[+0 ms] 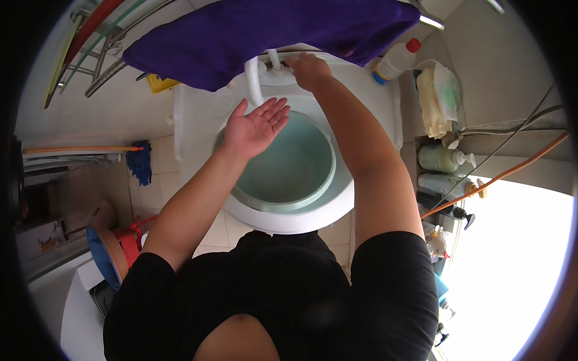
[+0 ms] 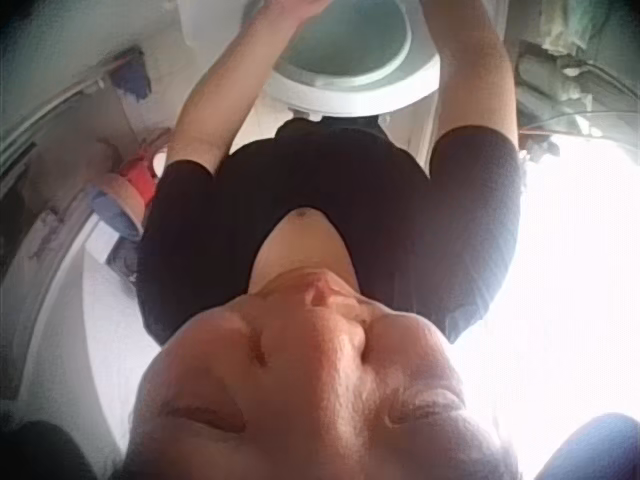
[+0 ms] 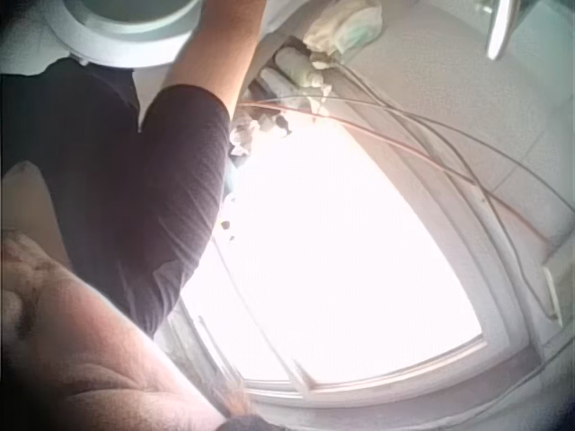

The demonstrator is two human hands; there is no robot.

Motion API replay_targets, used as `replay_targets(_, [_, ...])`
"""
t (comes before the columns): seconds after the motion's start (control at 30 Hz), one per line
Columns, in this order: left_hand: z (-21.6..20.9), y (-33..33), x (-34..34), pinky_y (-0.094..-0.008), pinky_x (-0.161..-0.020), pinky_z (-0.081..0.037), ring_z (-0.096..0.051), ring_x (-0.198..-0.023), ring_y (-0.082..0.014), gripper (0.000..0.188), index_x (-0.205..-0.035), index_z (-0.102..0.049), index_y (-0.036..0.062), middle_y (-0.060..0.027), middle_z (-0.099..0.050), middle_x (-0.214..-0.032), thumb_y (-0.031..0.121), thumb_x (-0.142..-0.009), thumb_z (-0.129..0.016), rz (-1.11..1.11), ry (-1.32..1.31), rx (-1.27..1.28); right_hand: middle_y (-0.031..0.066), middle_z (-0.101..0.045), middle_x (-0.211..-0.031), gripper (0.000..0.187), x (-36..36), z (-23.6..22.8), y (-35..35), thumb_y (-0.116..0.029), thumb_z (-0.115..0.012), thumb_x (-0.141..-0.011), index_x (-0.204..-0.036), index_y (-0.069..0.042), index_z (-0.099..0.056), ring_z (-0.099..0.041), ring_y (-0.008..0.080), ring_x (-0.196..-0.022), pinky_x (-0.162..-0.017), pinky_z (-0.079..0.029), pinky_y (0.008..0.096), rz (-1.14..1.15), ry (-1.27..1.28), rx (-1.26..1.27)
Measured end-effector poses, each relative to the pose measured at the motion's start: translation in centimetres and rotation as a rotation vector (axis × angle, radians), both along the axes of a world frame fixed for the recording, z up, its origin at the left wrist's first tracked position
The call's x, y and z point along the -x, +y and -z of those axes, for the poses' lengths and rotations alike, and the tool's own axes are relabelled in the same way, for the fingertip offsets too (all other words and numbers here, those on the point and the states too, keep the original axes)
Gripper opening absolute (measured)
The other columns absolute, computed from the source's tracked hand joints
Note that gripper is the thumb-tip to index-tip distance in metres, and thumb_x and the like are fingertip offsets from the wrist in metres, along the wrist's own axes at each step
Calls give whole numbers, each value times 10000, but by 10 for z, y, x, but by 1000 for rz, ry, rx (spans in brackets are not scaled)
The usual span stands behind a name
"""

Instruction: The person unwraps a small white laundry pod from its plastic packaging in front of a washing machine. They then place the pod into the machine's detergent drawer and press the start button on the control panel. Finally, the person washes their hands at a nearby sink.

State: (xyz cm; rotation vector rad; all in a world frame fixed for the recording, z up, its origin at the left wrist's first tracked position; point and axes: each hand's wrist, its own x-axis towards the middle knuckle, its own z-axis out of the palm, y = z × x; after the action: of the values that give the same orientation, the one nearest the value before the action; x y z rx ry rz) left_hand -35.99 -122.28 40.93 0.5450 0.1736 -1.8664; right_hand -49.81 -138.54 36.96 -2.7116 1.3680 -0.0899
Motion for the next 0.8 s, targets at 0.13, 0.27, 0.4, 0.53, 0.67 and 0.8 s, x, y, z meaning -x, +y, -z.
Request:
replay_targets(0.13, [3, -13, 7, -407, -971, -364, -419, -1142, -337, 492, -1185, -365, -77, -203, -418, -1229, 321, -932, -224, -105, 2, -104, 167, -490, -1151, 325, 8, 15, 15, -104, -516, -802, -1125, -130, -503, -494, 316, -1036, -854, -432, 394, 133, -377, -46])
replay_targets(0.27, [14, -14, 3, -342, -842, -466, -539, -975, -261, 356, -1144, -419, -54, -152, -534, -1070, 172, -902, -289, -58, -48, -62, 188, -510, -1114, 339, 22, 44, 61, -73, -500, -792, -1130, -46, -493, -493, 326, -1014, -837, -436, 377, 329, -849, 192])
replay_targets(0.4, [37, -16, -9, -256, -593, -461, -547, -685, -169, 277, -1103, -466, -22, -70, -566, -821, 77, -858, -382, 41, 47, -4, 169, -528, -1098, 290, 28, 39, 117, -126, -510, -835, -1103, -14, -504, -537, 277, -939, -793, -451, 330, 476, -1075, -277])
replay_targets(0.53, [60, -20, -15, -223, -505, -393, -484, -580, -129, 233, -1071, -498, 14, -14, -519, -724, 69, -848, -454, 282, 182, 277, 112, -563, -1024, 282, 1, 12, 130, -248, -438, -894, -1049, -33, -535, -552, 194, -858, -713, -459, 301, 581, -1458, -1050])
replay_targets(0.67, [18, -19, 21, -251, -581, -409, -499, -672, -119, 218, -1060, -523, 71, 3, -530, -781, 153, -859, -499, 84, -550, 21, 69, -575, -901, 316, -33, -12, 119, -358, -403, -900, -1006, -88, -528, -554, 162, -737, -650, -458, 269, 698, -1684, -1524])
replay_targets(0.8, [27, -24, 18, -287, -777, -411, -515, -909, -137, 312, -1117, -515, 93, -32, -570, -998, 281, -872, -469, 128, -1198, 111, 82, -552, -872, 332, -50, -9, 112, -380, -388, -895, -999, -85, -500, -537, 210, -754, -671, -455, 361, 724, -1689, -1518])
